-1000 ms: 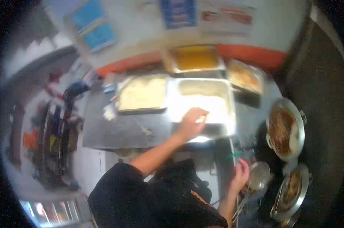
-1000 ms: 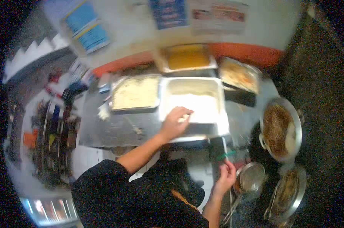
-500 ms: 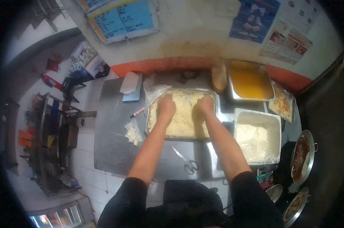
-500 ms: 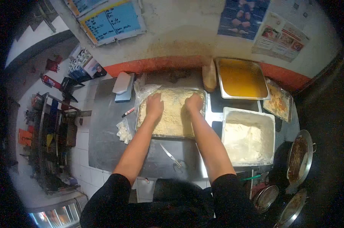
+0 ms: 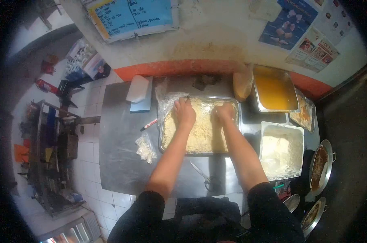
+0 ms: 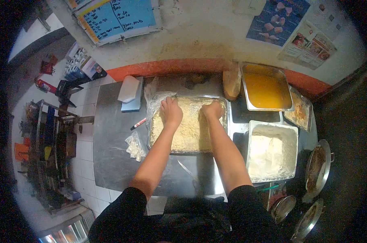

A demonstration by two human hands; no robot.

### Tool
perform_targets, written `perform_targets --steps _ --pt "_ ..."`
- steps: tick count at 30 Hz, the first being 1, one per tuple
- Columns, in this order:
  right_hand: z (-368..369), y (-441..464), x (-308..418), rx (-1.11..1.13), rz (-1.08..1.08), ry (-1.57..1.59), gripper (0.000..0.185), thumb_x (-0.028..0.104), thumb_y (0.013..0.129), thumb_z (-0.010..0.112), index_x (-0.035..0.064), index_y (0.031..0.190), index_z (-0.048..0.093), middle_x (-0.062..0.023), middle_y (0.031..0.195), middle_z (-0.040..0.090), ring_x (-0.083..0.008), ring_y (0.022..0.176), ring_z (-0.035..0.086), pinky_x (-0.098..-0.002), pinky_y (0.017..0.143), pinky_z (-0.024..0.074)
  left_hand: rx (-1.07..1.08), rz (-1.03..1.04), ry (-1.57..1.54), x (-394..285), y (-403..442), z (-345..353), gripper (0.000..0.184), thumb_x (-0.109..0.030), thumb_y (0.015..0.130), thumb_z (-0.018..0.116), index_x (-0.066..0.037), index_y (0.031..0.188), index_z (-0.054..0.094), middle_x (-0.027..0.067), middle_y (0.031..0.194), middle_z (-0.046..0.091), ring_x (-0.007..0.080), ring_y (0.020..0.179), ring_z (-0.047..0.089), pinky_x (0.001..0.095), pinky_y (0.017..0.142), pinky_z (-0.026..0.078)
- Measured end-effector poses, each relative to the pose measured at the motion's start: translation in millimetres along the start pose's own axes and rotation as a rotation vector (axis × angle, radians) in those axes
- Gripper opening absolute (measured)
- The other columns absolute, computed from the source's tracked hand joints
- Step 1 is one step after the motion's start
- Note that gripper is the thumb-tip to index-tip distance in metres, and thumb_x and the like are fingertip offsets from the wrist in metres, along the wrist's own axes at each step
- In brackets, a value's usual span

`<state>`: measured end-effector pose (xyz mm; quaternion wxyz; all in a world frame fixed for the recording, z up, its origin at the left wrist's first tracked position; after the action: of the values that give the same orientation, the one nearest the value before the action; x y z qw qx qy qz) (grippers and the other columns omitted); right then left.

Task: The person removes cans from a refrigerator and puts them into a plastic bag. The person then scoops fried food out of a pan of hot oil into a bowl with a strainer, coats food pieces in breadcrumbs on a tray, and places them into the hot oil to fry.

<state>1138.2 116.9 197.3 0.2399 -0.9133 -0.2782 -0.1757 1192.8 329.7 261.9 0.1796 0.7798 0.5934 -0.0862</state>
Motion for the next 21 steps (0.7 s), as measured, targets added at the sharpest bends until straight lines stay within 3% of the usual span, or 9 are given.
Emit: perform_targets --steps 4,10,12,13,16,19,21 --pt "-6.7 -10.1 2.6 0.005 -0.022 0.077 0.044 0.025 0.063 0.074 0.008 0.101 0.059 -0.0121 0.102 0.064 -0.0323 0.107 0.055 -0.0417 0.091 0.043 0.021 0.04 0.013 0.0 9.1 9.3 0.024 -0.008 0.08 0.051 -0.006 0.102 0.061 0.0107 0.107 0.051 0.0312 0.103 0.046 0.0414 0.086 0.042" --pt "-6.0 -0.8 -9.1 -0.204 0.003 0.171 0.035 0.026 0.063 0.074 0.0104 0.091 0.063 -0.0088 0.098 0.064 -0.0315 0.103 0.055 -0.0428 0.094 0.0401 -0.002 0.034 -0.024 10.6 13.8 34.0 0.016 -0.008 0.08 0.05 -0.005 0.09 0.063 0.0138 0.106 0.053 0.0322 0.101 0.049 0.0416 0.084 0.043" --pt "-2.3 -0.9 -5.4 0.01 -0.032 0.003 0.033 0.027 0.065 0.074 0.0109 0.092 0.066 -0.0084 0.1 0.064 -0.0311 0.103 0.055 -0.0427 0.096 0.0376 0.109 0.082 0.005 2.1 16.2 21.8 0.019 -0.007 0.08 0.049 -0.005 0.093 0.064 0.0144 0.107 0.055 0.0315 0.103 0.048 0.0414 0.086 0.042" --pt "-4.3 -1.4 -5.5 0.01 -0.032 0.004 0.033 0.027 0.065 0.074 0.0109 0.092 0.066 -0.0084 0.1 0.064 -0.0311 0.103 0.055 -0.0427 0.096 0.0376 0.108 0.082 0.005 -1.8 16.0 13.9 0.019 -0.007 0.08 0.049 -0.005 0.093 0.064 0.0144 0.107 0.055 0.0315 0.103 0.048 0.0414 0.086 0.042" --pt "-14.6 -3.1 2.5 -0.102 -0.175 -0.035 0.03 0.028 0.067 0.073 0.0137 0.094 0.069 -0.0095 0.101 0.065 -0.0316 0.106 0.054 -0.0407 0.096 0.0367 0.159 0.018 0.02 -0.6 14.1 10.2 0.021 -0.007 0.08 0.05 -0.004 0.096 0.064 0.0146 0.106 0.057 0.031 0.103 0.048 0.0402 0.089 0.039" --pt "-21.5 -4.6 11.0 -0.023 -0.279 -0.131 0.025 0.026 0.07 0.071 0.0165 0.094 0.07 -0.009 0.096 0.068 -0.0292 0.103 0.056 -0.0431 0.094 0.036 0.111 0.054 -0.046 3.4 16.4 9.9 0.023 -0.007 0.081 0.049 -0.004 0.097 0.065 0.0141 0.105 0.059 0.0311 0.104 0.048 0.0393 0.09 0.037" --pt "-30.9 -7.2 16.6 -0.102 -0.438 -0.154 0.026 0.025 0.069 0.068 0.0139 0.092 0.07 -0.0115 0.094 0.067 -0.03 0.095 0.061 -0.0486 0.093 0.0338 0.101 0.166 -0.084 -1.4 16.8 10.3 0.022 -0.008 0.082 0.048 -0.004 0.095 0.065 0.0138 0.104 0.06 0.0306 0.103 0.048 0.04 0.089 0.038"
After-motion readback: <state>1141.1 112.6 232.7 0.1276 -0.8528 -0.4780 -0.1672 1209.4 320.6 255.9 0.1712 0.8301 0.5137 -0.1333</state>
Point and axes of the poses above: each hand's wrist, its own y-axis towards the middle knuckle, its own z-axis out of the palm, x = y × z, the point moved 7 cm from there along y, towards the middle knuckle
